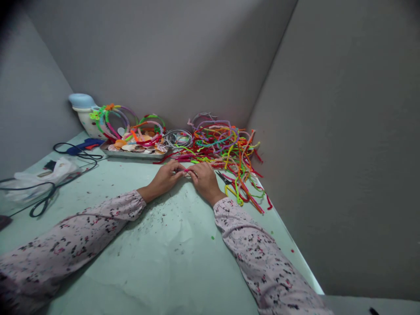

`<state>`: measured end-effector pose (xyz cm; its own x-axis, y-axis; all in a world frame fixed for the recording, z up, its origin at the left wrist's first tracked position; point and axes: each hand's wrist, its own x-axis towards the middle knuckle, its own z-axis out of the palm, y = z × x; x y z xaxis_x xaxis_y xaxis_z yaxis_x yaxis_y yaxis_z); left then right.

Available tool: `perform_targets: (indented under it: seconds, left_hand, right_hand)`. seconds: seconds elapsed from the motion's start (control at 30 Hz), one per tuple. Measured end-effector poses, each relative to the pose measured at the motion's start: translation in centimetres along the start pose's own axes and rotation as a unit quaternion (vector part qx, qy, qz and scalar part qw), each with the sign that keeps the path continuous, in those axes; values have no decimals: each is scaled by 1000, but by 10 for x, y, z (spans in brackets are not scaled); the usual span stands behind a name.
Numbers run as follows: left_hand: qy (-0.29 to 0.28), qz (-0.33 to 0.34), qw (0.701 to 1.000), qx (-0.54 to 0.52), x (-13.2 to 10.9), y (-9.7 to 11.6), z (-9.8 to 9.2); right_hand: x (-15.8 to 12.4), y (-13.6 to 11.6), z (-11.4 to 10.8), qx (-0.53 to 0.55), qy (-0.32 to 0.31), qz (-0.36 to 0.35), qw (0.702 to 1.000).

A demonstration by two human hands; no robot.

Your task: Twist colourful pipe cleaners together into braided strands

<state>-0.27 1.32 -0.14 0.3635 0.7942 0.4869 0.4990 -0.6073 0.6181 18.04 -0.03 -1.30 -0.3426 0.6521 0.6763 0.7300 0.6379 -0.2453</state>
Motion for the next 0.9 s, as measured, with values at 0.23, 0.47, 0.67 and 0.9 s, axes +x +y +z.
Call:
perform_targets:
  seconds: [0.23,0.47,0.67,0.9]
  left_hand:
    - [1,-11,999,-34,0,1,-1]
    - [-11,-68,994,-87,2,-1,0]
    - [-30,-78,991,-109,4,-4,1]
    - [-33,-54,996,-69,4,-1,-1]
  right_hand:
    - [-1,1,1,0,-2,4,1000]
    - [-1,1,2,1,-7,4,1000]
    - [-2,2,1,-6,-7,1,1000]
    - [-3,4,2,-8,-7,3,1000]
